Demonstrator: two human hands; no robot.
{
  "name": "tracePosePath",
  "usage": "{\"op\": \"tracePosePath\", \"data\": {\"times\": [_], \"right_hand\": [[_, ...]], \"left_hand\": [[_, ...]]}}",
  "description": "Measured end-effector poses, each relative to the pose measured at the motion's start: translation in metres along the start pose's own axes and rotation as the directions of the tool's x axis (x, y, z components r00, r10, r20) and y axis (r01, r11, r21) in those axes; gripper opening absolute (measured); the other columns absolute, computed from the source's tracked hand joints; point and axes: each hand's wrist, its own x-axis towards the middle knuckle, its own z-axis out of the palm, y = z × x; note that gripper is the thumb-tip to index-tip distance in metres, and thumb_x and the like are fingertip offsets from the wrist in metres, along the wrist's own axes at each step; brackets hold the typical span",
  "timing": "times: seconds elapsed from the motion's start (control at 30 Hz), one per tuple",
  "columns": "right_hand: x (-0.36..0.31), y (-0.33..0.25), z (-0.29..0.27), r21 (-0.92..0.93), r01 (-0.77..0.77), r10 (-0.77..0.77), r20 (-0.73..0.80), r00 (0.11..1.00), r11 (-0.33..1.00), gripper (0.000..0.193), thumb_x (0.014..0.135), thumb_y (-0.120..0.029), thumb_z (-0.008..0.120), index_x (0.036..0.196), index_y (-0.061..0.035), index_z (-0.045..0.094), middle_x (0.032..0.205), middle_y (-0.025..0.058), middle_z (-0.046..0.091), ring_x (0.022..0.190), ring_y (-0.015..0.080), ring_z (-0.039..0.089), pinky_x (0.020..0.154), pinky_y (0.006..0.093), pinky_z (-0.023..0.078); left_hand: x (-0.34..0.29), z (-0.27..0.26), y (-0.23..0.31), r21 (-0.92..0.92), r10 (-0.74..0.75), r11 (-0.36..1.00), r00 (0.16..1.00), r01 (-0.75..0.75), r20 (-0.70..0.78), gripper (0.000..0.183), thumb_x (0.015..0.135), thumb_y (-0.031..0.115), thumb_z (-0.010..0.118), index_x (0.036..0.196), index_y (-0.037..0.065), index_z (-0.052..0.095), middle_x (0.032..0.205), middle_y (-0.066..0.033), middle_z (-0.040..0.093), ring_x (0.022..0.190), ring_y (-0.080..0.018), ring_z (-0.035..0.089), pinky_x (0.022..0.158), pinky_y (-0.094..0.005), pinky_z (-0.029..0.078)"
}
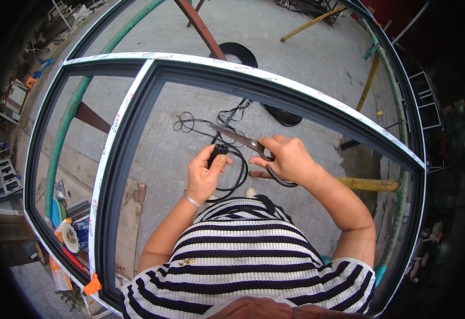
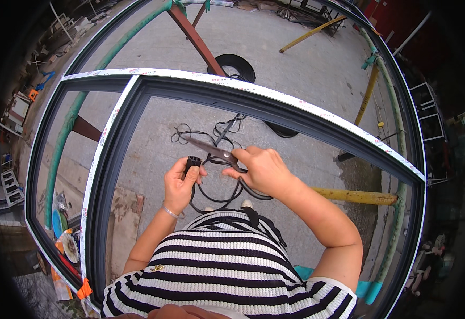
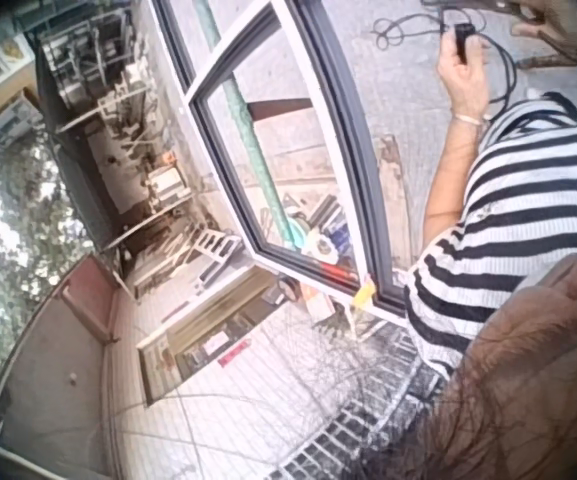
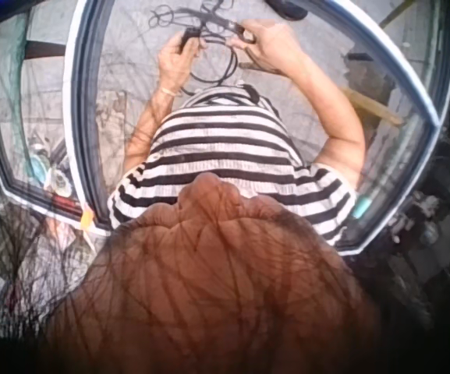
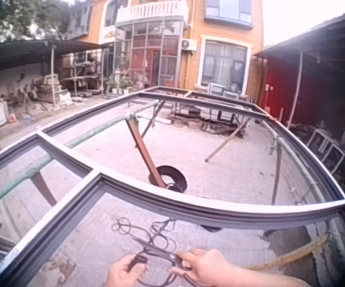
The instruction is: The person trims a rubber sealing strip using scissors and a utility knife, then presses the strip into the channel of a window frame by hand.
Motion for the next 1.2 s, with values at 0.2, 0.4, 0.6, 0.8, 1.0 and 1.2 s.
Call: {"op": "tracePosePath", "data": {"times": [0.2,0.4,0.6,0.8,1.0,1.2], "right_hand": [[-0.005,0.02,-0.007,0.252,-0.554,0.51,0.22,0.831,0.794,0.05,0.088,-0.047,0.073,0.099,0.0019,0.071,0.064,0.0196,0.061,0.057,0.0282,0.061,0.058,0.0392,0.048],[-0.016,0.007,-0.011,0.216,-0.531,0.473,0.269,0.839,0.819,0.034,0.085,-0.023,0.071,0.11,-0.0013,0.066,0.073,0.0189,0.065,0.067,0.0354,0.064,0.066,0.0425,0.05],[-0.026,0.008,-0.003,0.273,-0.245,0.241,0.05,0.969,0.93,0.046,0.074,-0.013,0.077,0.117,-0.0069,0.061,0.098,0.014,0.061,0.094,0.0342,0.061,0.081,0.0422,0.05],[-0.019,-0.02,-0.001,-0.001,-0.013,0.013,-0.087,0.996,1.0,0.048,0.072,-0.02,0.083,0.114,-0.0094,0.063,0.097,0.0091,0.057,0.093,0.0296,0.055,0.081,0.0405,0.046],[-0.015,-0.027,0.006,-0.05,0.019,-0.025,-0.118,0.993,0.999,0.053,0.07,-0.027,0.085,0.115,-0.0092,0.065,0.095,0.0082,0.056,0.089,0.0279,0.054,0.08,0.0397,0.045],[-0.014,-0.025,0.002,-0.134,0.041,-0.058,-0.121,0.991,0.99,0.049,0.072,-0.027,0.084,0.115,-0.0105,0.066,0.092,0.0077,0.056,0.084,0.027,0.054,0.075,0.0389,0.047]], "left_hand": [[0.002,-0.001,-0.004,-0.089,0.013,0.996,1.0,-0.013,0.001,0.027,0.102,0.025,0.06,0.112,0.0,0.059,0.093,-0.006,0.068,0.074,-0.0083,0.058,0.069,-0.0229,0.048],[0.001,-0.001,-0.008,-0.128,0.012,0.992,0.999,-0.006,0.043,0.028,0.104,0.026,0.057,0.116,0.0,0.057,0.096,-0.0071,0.068,0.078,-0.0091,0.058,0.073,-0.0237,0.048],[0.002,-0.004,-0.01,-0.22,0.013,0.976,0.998,0.0,0.057,0.026,0.105,0.023,0.051,0.112,-0.001,0.057,0.099,-0.0074,0.068,0.081,-0.0092,0.057,0.077,-0.0259,0.048],[0.0,-0.002,-0.013,-0.242,0.045,0.97,0.998,-0.033,0.041,0.026,0.103,0.021,0.051,0.114,-0.002,0.057,0.097,-0.0087,0.068,0.081,-0.0103,0.057,0.076,-0.0258,0.048],[-0.001,-0.001,-0.007,-0.148,0.084,0.986,0.994,-0.073,0.072,0.028,0.102,0.021,0.052,0.114,-0.003,0.058,0.096,-0.0109,0.069,0.08,-0.0121,0.059,0.075,-0.0274,0.049],[-0.002,0.002,0.0,-0.058,0.077,0.996,0.995,-0.073,0.068,0.028,0.103,0.024,0.054,0.113,-0.002,0.059,0.095,-0.0083,0.068,0.08,-0.0111,0.058,0.073,-0.0258,0.048]]}}
